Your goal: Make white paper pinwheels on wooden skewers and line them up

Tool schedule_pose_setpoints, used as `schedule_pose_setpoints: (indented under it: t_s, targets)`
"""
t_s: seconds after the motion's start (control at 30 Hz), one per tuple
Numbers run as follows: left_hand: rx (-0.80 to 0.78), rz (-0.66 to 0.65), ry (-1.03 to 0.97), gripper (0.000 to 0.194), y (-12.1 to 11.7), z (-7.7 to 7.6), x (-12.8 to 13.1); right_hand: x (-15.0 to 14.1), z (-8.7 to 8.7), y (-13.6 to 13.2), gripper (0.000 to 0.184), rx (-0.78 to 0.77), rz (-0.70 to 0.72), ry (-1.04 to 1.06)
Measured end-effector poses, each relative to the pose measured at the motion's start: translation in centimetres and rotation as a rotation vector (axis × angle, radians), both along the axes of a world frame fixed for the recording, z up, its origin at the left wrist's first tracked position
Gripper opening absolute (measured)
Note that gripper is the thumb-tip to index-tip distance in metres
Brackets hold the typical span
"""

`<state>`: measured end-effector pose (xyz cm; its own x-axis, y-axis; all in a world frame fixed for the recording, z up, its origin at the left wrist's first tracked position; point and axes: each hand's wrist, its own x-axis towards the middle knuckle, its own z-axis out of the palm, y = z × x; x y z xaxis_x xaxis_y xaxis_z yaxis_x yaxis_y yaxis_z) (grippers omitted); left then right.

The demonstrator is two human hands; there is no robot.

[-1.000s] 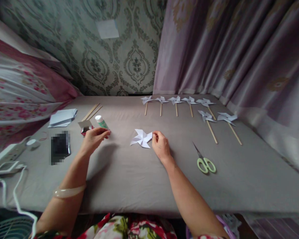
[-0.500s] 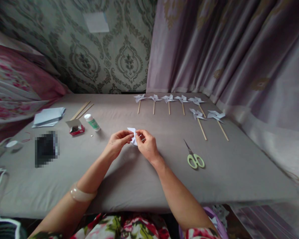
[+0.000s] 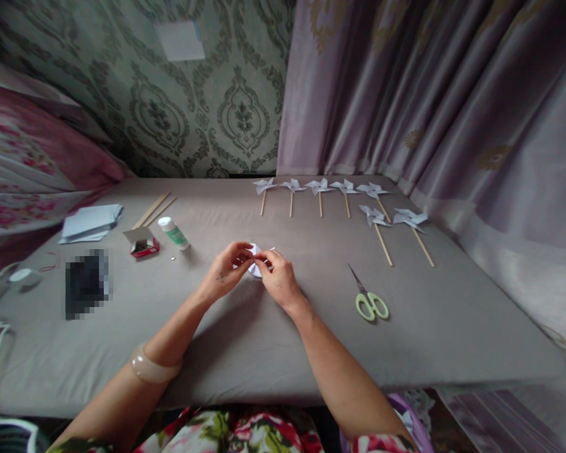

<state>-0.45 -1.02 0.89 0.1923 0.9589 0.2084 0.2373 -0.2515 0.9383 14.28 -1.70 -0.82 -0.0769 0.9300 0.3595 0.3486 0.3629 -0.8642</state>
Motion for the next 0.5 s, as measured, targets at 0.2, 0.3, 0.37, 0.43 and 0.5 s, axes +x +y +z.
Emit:
schedule_pose_setpoints:
  t_s: [0.2, 0.3, 0.37, 0.43, 0.5]
  targets:
    - [-0.104, -0.021, 0.010, 0.029, 1.1, 0.3, -0.3, 0.1, -0.5, 0.3, 0.014, -0.037, -0.015, 0.016]
    - [-0.081, 0.225, 0.197, 0.022, 2.3, 0.4, -1.1, 0.3, -0.9, 0.8, 0.016, -0.109, -0.031, 0.097]
    - [-0.084, 0.395, 0.365, 0.021, 3.0, 0.4, -1.5, 0.6, -1.1, 1.1, 0.018, -0.140, -0.062, 0.151]
    - [-0.135, 0.422, 0.498, 0.023, 3.3, 0.2, -1.7, 0.8, -1.1, 1.3, 0.019, -0.158, -0.101, 0.183]
    - [-0.190, 0.372, 0.580, 0.025, 3.3, -0.1, -1.6, 0.9, -1.0, 1.3, 0.020, -0.169, -0.128, 0.196]
